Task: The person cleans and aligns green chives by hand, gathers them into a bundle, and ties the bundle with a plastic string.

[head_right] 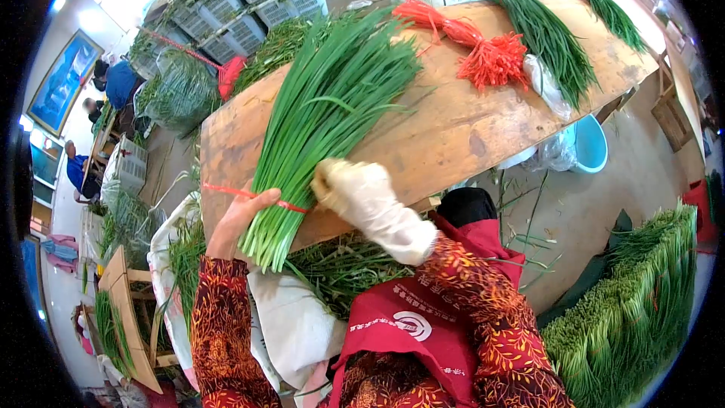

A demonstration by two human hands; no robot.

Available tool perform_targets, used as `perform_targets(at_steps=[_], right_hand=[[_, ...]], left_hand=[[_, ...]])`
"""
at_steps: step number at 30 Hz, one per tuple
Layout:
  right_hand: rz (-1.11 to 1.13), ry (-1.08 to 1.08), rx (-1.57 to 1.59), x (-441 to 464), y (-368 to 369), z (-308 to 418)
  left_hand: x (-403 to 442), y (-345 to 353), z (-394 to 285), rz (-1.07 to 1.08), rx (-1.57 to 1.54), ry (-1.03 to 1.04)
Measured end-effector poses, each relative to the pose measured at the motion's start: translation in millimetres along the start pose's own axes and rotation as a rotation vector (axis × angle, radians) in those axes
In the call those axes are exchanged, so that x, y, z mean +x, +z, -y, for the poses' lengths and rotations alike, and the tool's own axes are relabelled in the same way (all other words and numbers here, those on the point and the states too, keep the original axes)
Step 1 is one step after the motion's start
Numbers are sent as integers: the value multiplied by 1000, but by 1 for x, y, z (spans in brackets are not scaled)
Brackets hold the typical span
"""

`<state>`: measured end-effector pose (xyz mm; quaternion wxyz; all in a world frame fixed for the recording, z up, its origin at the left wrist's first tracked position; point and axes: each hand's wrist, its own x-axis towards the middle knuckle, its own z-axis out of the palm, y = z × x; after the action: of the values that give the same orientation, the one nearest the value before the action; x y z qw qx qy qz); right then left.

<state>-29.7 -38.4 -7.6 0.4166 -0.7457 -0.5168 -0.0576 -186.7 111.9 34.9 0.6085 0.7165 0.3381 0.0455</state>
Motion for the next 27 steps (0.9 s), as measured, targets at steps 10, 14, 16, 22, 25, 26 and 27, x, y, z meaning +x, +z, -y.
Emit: perform_targets(at_steps=[10, 14, 16, 22, 25, 26, 27], right_hand=[[350, 343, -401, -32, -121, -91], [507, 216, -3, -7, -112, -21], [505, 97, 260, 4, -94, 5], [424, -204, 227, 57, -21, 59], [528, -315, -58, 70, -4, 74], [545, -313, -55, 70, -1, 77], [561, -310, -54, 71, 1, 79]], left_hand=[[-4, 0, -4, 63, -155, -43], [-4, 2, -1, 16, -8, 27], [-3, 3, -3, 24, 30, 98], [3, 10, 15, -74, 62, 194], [13, 9, 32, -114, 295, 206], [18, 9, 42, -139, 360, 210], [8, 12, 29, -180, 372, 164]])
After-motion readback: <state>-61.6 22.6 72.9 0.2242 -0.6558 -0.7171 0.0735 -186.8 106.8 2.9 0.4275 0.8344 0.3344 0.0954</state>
